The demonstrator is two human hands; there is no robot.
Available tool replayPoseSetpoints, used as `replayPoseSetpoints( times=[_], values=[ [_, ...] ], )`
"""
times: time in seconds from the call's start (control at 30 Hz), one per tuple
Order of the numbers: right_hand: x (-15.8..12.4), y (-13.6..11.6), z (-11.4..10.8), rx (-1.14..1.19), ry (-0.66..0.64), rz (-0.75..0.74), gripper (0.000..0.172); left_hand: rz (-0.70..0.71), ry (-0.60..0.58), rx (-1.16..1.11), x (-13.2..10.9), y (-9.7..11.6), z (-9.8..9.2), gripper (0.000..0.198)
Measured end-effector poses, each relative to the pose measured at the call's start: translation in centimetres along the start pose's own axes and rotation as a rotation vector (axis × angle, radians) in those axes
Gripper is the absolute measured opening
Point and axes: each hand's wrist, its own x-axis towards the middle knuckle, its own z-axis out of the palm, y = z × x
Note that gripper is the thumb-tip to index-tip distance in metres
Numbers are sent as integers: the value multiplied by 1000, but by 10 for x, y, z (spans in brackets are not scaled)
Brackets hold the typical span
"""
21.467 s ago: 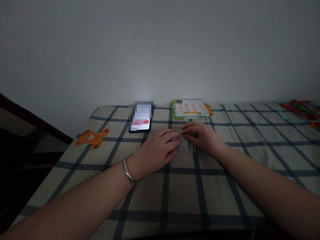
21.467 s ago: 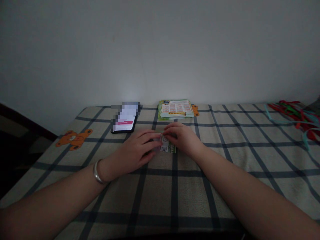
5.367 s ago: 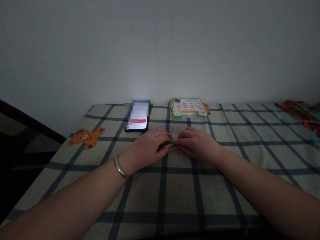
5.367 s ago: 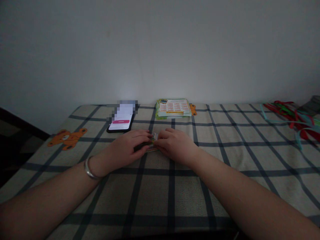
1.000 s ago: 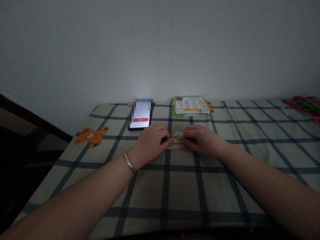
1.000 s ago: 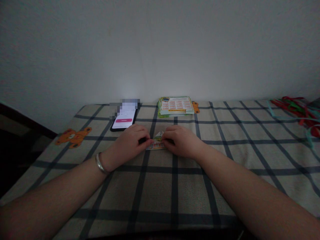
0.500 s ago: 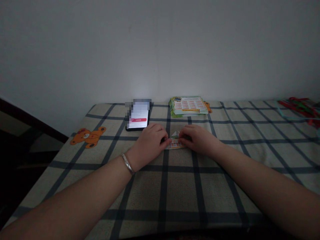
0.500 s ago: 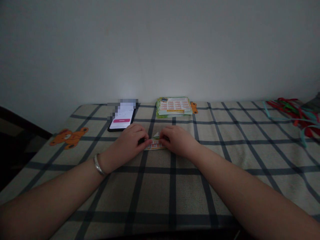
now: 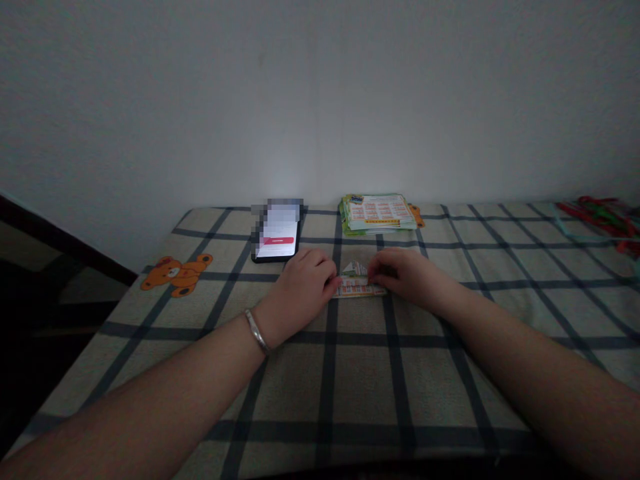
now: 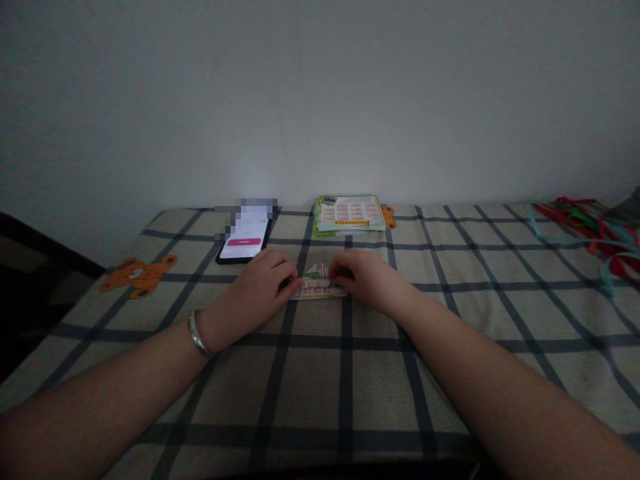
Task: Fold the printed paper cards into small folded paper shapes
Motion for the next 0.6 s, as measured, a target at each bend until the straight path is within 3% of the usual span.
replayPoseSetpoints(
  times=[0.5, 0.6],
  values=[
    [1, -5, 6, -79, 78, -115, 23, -35, 68, 86, 0, 0, 0, 5],
    [1, -5, 7, -97, 83, -122, 25, 155, 75, 120, -1, 1, -2, 12]
  ],
)
